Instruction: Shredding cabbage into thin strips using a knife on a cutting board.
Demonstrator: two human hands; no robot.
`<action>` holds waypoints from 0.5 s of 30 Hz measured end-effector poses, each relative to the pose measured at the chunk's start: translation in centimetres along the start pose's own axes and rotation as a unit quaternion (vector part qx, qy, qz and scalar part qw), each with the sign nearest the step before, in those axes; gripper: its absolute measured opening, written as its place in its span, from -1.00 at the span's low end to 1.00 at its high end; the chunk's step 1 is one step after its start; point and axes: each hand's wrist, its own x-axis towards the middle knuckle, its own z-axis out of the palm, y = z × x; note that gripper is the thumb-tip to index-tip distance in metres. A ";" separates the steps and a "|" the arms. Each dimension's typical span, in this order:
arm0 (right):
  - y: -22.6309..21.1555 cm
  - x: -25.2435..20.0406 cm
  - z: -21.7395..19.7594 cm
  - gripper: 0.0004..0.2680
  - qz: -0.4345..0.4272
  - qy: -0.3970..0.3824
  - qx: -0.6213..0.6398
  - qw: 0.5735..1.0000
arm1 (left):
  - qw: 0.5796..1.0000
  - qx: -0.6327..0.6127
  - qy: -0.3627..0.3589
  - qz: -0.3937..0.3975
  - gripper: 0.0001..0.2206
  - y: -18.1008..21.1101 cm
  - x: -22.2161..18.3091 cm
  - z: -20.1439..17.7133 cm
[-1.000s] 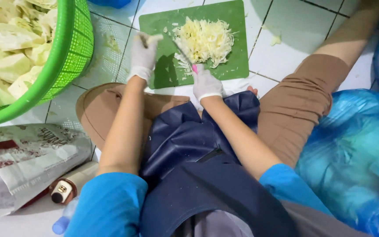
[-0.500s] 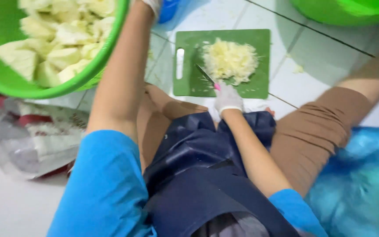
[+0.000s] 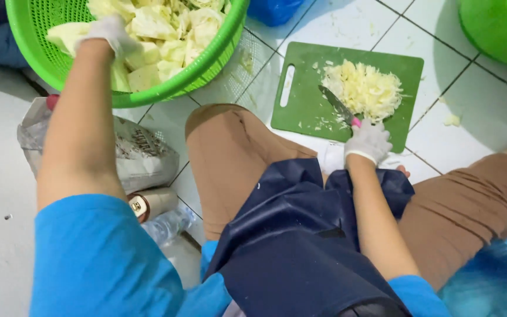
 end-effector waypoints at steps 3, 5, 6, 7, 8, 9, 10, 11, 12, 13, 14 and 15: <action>0.8 0.1 1.6 -0.75 -0.038 0.048 0.018 0.998 | 0.997 0.055 -0.047 -0.020 -0.58 -5.0 0.7 4.0; 1.2 -0.6 2.0 -0.75 -0.061 0.071 0.040 0.995 | 0.995 0.068 -0.070 -0.024 -0.57 -6.1 0.4 4.7; 1.2 -1.1 1.7 -0.79 -0.086 0.110 0.053 0.989 | 0.989 0.105 -0.013 -0.102 -0.50 -6.0 -0.3 4.0; 1.0 -1.7 1.4 -0.83 -0.110 0.150 0.069 0.980 | 0.973 0.142 0.048 -0.176 -0.34 -5.7 -0.6 2.8; 1.0 -1.1 1.7 -0.83 -0.106 0.150 0.067 0.981 | 0.974 0.140 0.047 -0.173 -0.34 -5.3 -2.7 0.5; 1.2 -0.9 2.2 -0.84 -0.117 0.166 0.077 0.976 | 0.975 0.133 -0.015 -0.175 -0.32 -5.0 -5.1 -1.7; 1.5 -0.7 2.6 -0.84 -0.127 0.183 0.087 0.971 | 0.973 0.125 -0.076 -0.178 -0.28 -4.6 -7.6 -3.9; 0.8 -1.1 1.9 -0.84 -0.120 0.182 0.088 0.972 | 0.974 0.128 -0.075 -0.171 -0.28 -9.4 -5.1 1.1; 0.3 -1.3 1.2 -0.85 -0.130 0.166 0.116 0.971 | 0.973 -0.056 -0.007 -0.222 -0.16 -13.7 -2.6 4.5; 0.3 -1.8 0.5 -0.86 -0.129 0.152 0.146 0.969 | 0.935 -0.241 0.054 -0.254 0.02 -16.3 1.0 6.2; 0.1 -1.5 1.1 -0.86 -0.110 0.152 0.150 0.971 | 0.941 -0.238 0.049 -0.237 0.02 -17.3 -0.5 6.3; 0.1 -1.3 1.8 -0.85 -0.149 0.145 0.090 0.974 | 0.943 -0.265 0.054 -0.193 -0.05 -16.0 -0.7 4.5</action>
